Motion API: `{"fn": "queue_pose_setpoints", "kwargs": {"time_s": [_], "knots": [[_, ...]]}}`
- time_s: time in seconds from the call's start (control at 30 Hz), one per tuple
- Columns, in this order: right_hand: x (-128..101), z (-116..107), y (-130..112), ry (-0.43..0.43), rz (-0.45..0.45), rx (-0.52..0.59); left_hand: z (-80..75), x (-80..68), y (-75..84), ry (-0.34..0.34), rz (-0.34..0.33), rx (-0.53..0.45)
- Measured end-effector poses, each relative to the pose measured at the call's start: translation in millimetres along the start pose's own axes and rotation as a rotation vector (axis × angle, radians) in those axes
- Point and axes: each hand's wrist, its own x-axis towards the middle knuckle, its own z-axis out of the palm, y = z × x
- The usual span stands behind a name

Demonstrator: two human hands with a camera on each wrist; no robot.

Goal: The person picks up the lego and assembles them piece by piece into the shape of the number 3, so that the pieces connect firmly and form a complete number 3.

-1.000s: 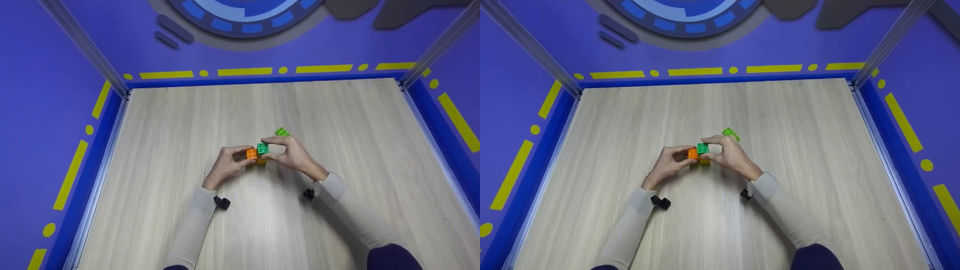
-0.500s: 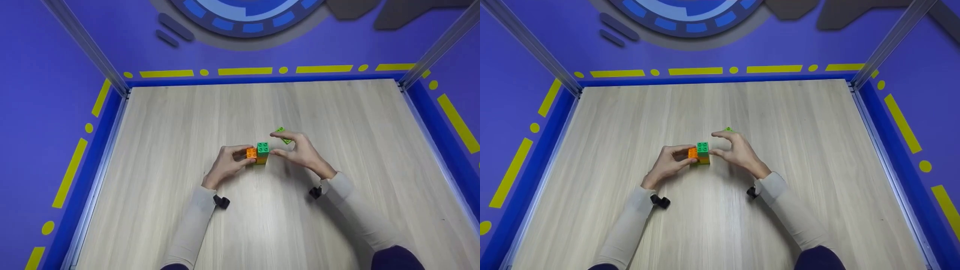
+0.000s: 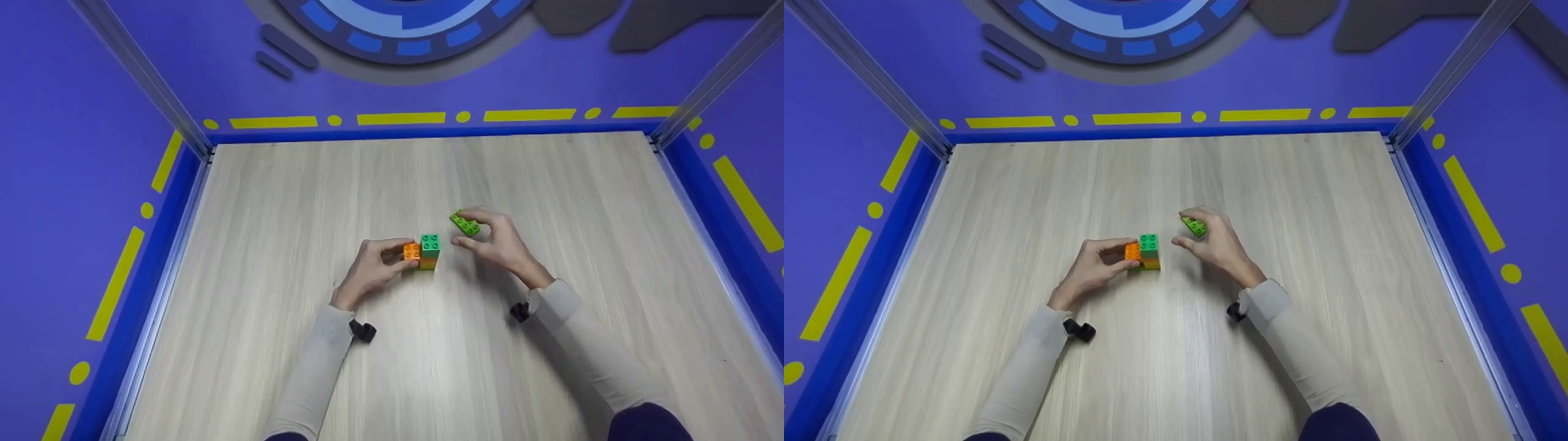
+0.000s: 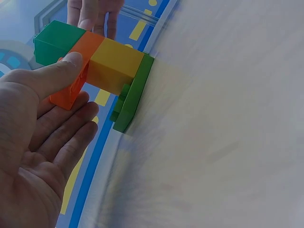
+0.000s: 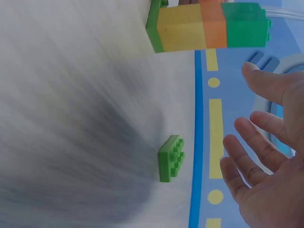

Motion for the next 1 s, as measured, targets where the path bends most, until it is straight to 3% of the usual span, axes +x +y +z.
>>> {"fn": "queue_pose_setpoints", "kwargs": {"time_s": [0.47,1.0], "knots": [[11,8,28,0.056,0.152,-0.037,0.2,0.3,1.9,-0.005,-0.014,-0.016],[17,11,43,-0.02,0.314,-0.08,-0.9,0.7,0.3,-0.009,-0.001,0.014]]}}
